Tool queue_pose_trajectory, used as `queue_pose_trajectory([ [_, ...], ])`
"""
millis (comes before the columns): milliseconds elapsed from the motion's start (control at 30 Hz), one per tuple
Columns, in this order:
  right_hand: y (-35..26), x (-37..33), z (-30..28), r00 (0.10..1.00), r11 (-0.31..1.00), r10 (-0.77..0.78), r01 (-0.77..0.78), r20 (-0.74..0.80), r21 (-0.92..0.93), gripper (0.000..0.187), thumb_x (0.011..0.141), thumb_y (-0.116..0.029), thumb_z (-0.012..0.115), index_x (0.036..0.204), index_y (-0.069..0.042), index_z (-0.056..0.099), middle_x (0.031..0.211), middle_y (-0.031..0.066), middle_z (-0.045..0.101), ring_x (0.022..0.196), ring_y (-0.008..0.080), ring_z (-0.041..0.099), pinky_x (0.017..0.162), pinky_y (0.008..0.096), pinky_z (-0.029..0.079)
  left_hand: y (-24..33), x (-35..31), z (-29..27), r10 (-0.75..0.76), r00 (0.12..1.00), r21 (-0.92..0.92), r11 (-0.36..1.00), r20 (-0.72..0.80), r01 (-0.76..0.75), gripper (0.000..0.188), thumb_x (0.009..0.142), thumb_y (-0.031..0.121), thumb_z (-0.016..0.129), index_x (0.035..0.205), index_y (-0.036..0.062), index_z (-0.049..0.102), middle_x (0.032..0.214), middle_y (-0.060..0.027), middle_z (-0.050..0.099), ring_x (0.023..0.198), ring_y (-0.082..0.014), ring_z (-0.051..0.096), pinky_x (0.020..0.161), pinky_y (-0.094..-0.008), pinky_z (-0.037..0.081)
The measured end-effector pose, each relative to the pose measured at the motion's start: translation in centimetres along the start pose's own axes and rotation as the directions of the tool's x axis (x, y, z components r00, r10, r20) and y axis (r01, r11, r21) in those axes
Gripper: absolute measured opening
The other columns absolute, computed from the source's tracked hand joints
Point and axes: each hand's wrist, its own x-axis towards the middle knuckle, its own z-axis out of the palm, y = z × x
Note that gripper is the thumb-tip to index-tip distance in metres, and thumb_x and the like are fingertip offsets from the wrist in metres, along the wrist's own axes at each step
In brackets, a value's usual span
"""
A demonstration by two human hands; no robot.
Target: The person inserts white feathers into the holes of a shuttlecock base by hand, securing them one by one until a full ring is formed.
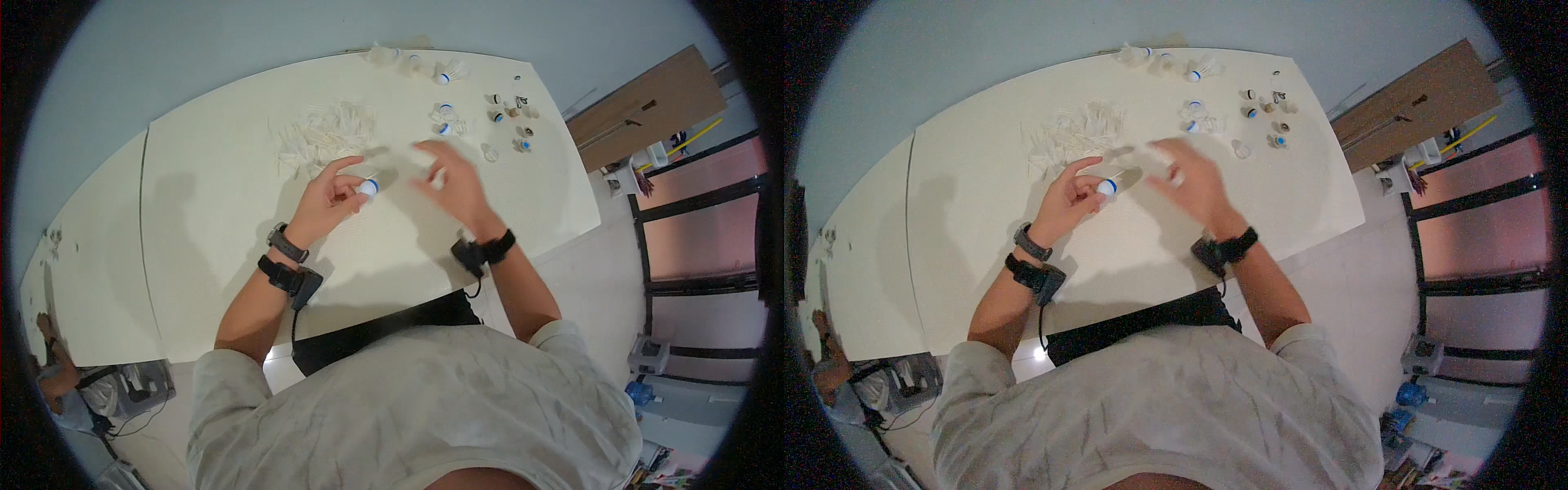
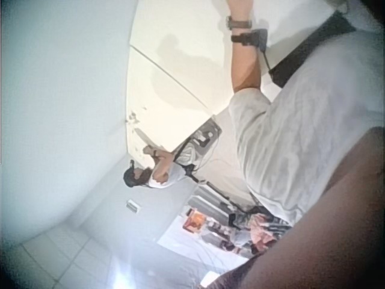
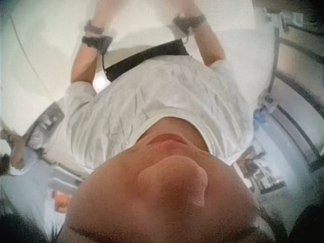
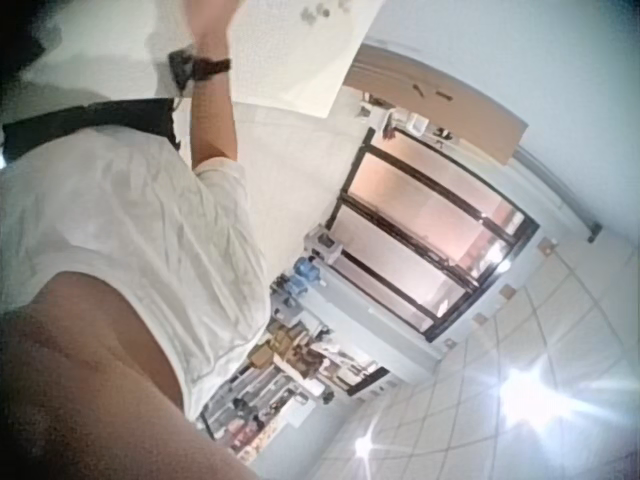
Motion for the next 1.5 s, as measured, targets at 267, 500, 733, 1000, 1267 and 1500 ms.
queue_pose_trajectory([
  [267, -1.7, -2.5, 5.4, 0.994, 0.966, -0.110, 0.112, -0.019, 0.233, 0.033, 0.083, -0.003, 0.075, 0.115, -0.008, 0.068, 0.114, 0.0072, 0.068, 0.076, 0.0158, 0.064, 0.063, 0.0281, 0.053, 0.5, -0.4, 0.4, -0.091, 0.985, -0.070, 0.992, 0.148, 0.103, 0.059, 0.092, 0.001, 0.066, 0.146, 0.0056, 0.041, 0.093, -0.0069, 0.071, 0.070, -0.0082, 0.057, 0.065, -0.0234, 0.048],
  [500, 4.5, 0.8, -0.9, 0.930, 0.971, 0.087, -0.160, -0.357, -0.179, 0.024, 0.086, -0.019, 0.075, 0.107, -0.008, 0.072, 0.107, 0.0093, 0.071, 0.063, 0.0199, 0.063, 0.062, 0.0295, 0.052, 0.4, 0.0, -0.3, -0.081, 0.993, 0.030, 0.996, 0.091, 0.078, 0.031, 0.098, 0.012, 0.061, 0.127, 0.0026, 0.058, 0.082, -0.0061, 0.069, 0.061, -0.0062, 0.052, 0.057, -0.0219, 0.044],
  [733, 9.8, 6.2, -2.7, 0.938, 0.812, -0.247, 0.064, -0.243, -0.580, 0.015, 0.088, -0.023, 0.069, 0.098, -0.013, 0.075, 0.118, 0.0076, 0.069, 0.119, 0.0314, 0.056, 0.102, 0.0455, 0.043, 0.7, -0.1, -0.2, -0.088, 0.985, 0.069, 0.994, 0.148, 0.078, 0.022, 0.097, 0.010, 0.060, 0.119, 0.0033, 0.064, 0.082, -0.0048, 0.069, 0.060, -0.0058, 0.052, 0.056, -0.0216, 0.044],
  [1000, 8.0, 7.3, -2.0, 0.946, 0.889, -0.189, 0.050, -0.265, -0.455, 0.018, 0.091, -0.019, 0.065, 0.104, -0.011, 0.075, 0.121, 0.0086, 0.070, 0.116, 0.0264, 0.060, 0.097, 0.0422, 0.047, -0.2, -0.2, -0.6, -0.130, 0.981, 0.052, 0.991, 0.145, 0.123, 0.025, 0.096, 0.012, 0.064, 0.120, 0.0042, 0.063, 0.085, -0.0031, 0.068, 0.063, -0.0062, 0.054, 0.056, -0.0208, 0.044],
  [1267, -3.9, 1.4, 1.2, 0.902, 0.700, 0.032, -0.328, 0.431, 0.634, 0.023, 0.098, -0.013, 0.062, 0.114, 0.001, 0.071, 0.109, 0.0044, 0.072, 0.092, 0.0138, 0.066, 0.081, 0.0281, 0.051, 1.8, -0.7, 0.8, -0.088, 0.990, -0.091, 0.991, 0.107, 0.098, 0.036, 0.093, 0.016, 0.071, 0.126, 0.0049, 0.059, 0.086, -0.0005, 0.065, 0.063, -0.0053, 0.054, 0.055, -0.0200, 0.044],
  [1500, -2.3, -0.3, 3.7, 0.991, 0.910, 0.006, -0.062, 0.136, 0.410, 0.022, 0.094, -0.014, 0.068, 0.113, -0.006, 0.074, 0.120, 0.0064, 0.066, 0.095, 0.0132, 0.063, 0.077, 0.0264, 0.049, -0.1, -0.2, -0.1, 0.028, 0.999, 0.306, 0.951, 0.030, -0.036, 0.033, 0.089, 0.022, 0.076, 0.116, 0.0041, 0.069, 0.070, 0.0013, 0.060, 0.060, -0.0046, 0.048, 0.055, -0.0236, 0.041],
])
